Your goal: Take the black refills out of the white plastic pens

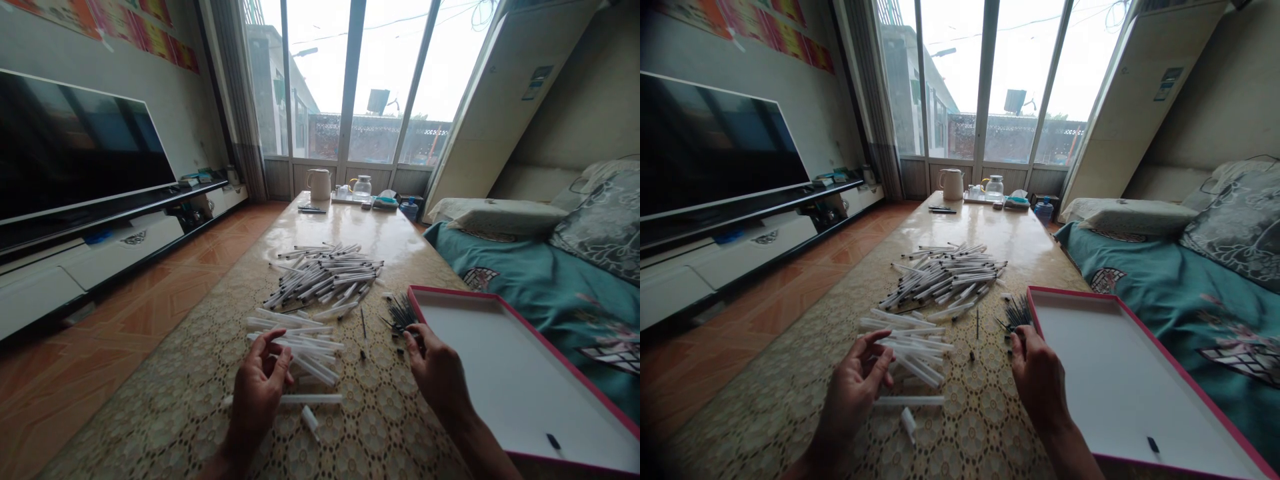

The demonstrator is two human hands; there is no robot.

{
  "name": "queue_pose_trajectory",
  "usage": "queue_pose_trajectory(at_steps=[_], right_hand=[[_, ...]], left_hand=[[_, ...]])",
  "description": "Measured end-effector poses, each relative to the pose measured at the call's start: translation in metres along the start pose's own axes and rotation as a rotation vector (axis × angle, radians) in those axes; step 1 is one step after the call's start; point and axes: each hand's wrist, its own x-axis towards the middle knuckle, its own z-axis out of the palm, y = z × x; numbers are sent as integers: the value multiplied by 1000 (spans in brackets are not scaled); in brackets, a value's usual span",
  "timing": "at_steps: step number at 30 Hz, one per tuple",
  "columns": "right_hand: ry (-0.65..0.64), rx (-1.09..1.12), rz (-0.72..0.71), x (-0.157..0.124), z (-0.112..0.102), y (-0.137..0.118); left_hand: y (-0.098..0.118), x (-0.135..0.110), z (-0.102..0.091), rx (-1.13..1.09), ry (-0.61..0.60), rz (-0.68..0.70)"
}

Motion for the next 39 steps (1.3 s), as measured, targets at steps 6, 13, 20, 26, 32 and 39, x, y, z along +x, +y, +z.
queue_pose_trajectory(at_steps=[6,13,20,26,32,39], right_hand=[[-380,302,-99,-15,8,-45],[-408,-143,-227,33,31,-45],[-406,-265,-211,91,62,-36],[-429,-211,-197,99,75,-33],[-299,-21,-72,105,72,-19],[-122,244,62,91,39,-5]], left_hand=[[2,-6,5,21,-63,59],[-4,-10,7,52,-89,79],[-4,-9,3,90,-132,72],[-5,-9,4,96,-130,76],[-7,-9,4,104,-134,75],[-6,-10,5,96,-149,88]])
